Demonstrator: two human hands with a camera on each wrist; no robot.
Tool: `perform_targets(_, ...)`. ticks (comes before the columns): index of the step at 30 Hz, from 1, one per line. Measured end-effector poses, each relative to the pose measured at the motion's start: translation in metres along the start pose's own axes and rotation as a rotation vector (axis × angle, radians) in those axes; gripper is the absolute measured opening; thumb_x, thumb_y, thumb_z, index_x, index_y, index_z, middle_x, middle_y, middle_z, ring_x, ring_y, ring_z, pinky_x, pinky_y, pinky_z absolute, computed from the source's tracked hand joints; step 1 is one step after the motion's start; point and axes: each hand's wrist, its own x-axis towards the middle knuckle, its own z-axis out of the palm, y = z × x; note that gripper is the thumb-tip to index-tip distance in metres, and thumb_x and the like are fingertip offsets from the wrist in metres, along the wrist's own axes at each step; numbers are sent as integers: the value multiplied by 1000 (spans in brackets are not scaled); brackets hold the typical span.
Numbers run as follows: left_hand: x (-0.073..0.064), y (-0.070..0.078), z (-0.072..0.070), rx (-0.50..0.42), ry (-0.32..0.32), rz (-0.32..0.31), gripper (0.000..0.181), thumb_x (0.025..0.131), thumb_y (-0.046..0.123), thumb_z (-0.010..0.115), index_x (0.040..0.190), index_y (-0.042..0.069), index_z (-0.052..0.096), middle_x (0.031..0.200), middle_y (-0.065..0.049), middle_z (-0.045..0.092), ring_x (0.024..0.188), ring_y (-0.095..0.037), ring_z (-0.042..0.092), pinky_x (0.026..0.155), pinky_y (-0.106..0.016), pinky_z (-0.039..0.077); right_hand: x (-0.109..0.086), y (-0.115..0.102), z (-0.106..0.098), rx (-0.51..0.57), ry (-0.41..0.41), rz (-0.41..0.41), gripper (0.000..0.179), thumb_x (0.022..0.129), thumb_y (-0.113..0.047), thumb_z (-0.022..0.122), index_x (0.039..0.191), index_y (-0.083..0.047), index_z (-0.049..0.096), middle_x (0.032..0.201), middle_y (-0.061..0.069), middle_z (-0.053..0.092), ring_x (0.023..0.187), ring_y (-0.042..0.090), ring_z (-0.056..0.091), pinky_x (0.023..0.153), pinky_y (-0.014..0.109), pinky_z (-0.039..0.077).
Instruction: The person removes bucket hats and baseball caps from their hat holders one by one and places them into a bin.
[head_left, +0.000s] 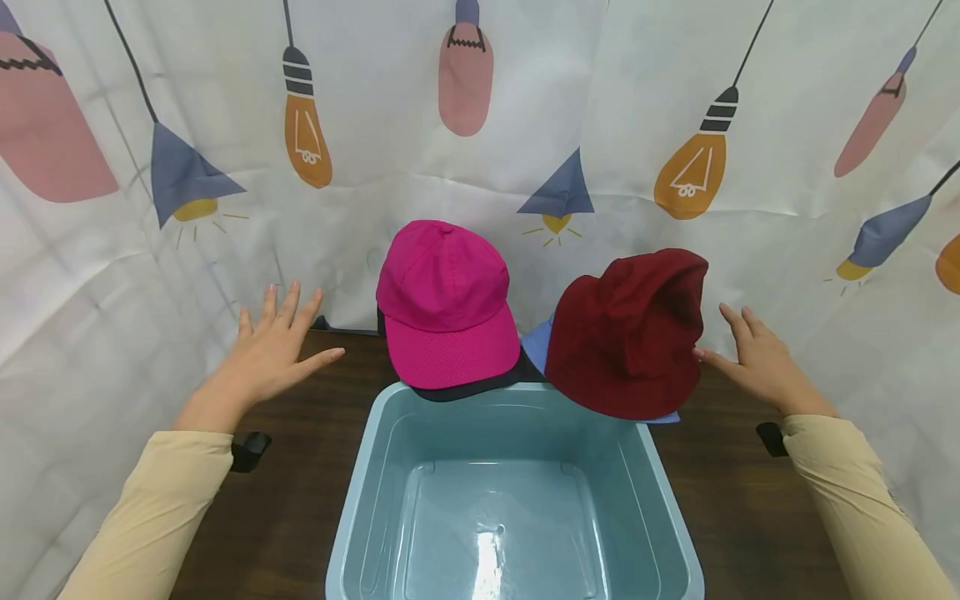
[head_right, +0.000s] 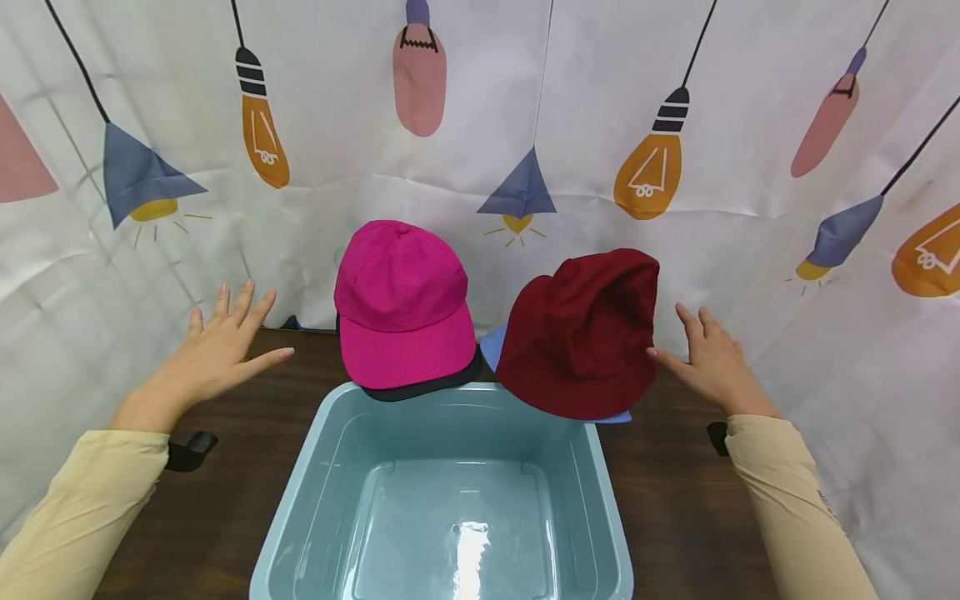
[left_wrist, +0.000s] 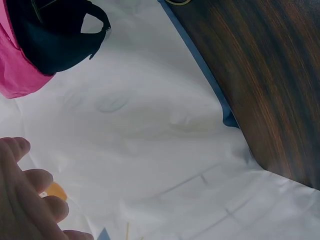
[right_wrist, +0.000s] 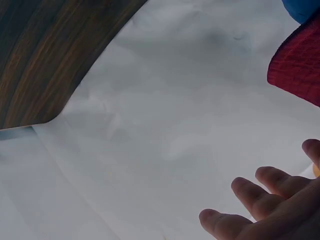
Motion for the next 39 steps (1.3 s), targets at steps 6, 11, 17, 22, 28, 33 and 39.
perform_targets(6, -3, 0, 1, -18, 9, 2, 92, 92, 61, 44, 153, 5, 3, 154, -29, -5, 137, -50, -15, 98, -75, -6, 1, -1, 1, 3, 2, -12, 86, 92, -42, 59, 148, 6, 15, 142, 45, 14, 126, 64, 21, 94, 75, 22)
perform_targets(11, -10, 1, 5, -36, 20, 18, 90, 94, 59, 42, 153, 8, -3, 155, -25, -11, 137, -44, -22, 99, -72, -11, 0, -2, 1, 34, 30, -51, 83, 92, -38, 61, 148, 6, 18, 144, 43, 15, 127, 62, 20, 95, 74, 22)
perform_targets(17, -20, 3, 12, -37, 73, 77, 84, 97, 54, 42, 153, 7, 2, 156, -24, -6, 139, -45, -16, 102, -71, -7, 1, -7, -1, 44, 64, -81, 78, 92, -34, 63, 146, 7, 24, 143, 41, 19, 126, 61, 22, 93, 73, 25)
perform_targets(22, -38, 10, 22, -78, 145, 146, 72, 100, 41, 43, 151, -2, 14, 155, -26, 9, 142, -43, 0, 108, -65, 3, 4, -12, -4, 36, 78, -93, 74, 91, -30, 64, 143, 9, 28, 141, 42, 23, 126, 59, 23, 94, 72, 26)
perform_targets(28, -62, 29, 34, -90, 174, 228, 66, 101, 33, 46, 149, -4, 21, 155, -22, 18, 144, -34, 8, 114, -52, 4, 6, -13, -8, 35, 132, -112, 65, 92, -25, 63, 137, 12, 35, 137, 42, 29, 123, 59, 28, 96, 71, 26)
perform_targets(33, -77, 52, 40, -140, 107, 253, 63, 101, 32, 44, 150, -1, 22, 157, -15, 16, 144, -31, 9, 115, -48, 6, 5, -15, -13, 35, 181, -153, 56, 93, -18, 61, 133, 13, 39, 133, 41, 35, 120, 57, 32, 97, 69, 27)
perform_targets(39, -89, 73, 44, -167, 68, 261, 63, 101, 34, 46, 151, 3, 22, 156, -13, 20, 144, -29, 12, 116, -42, 5, 4, -21, -18, 63, 199, -150, 54, 94, -17, 60, 135, 12, 39, 133, 37, 37, 121, 55, 33, 98, 67, 27)
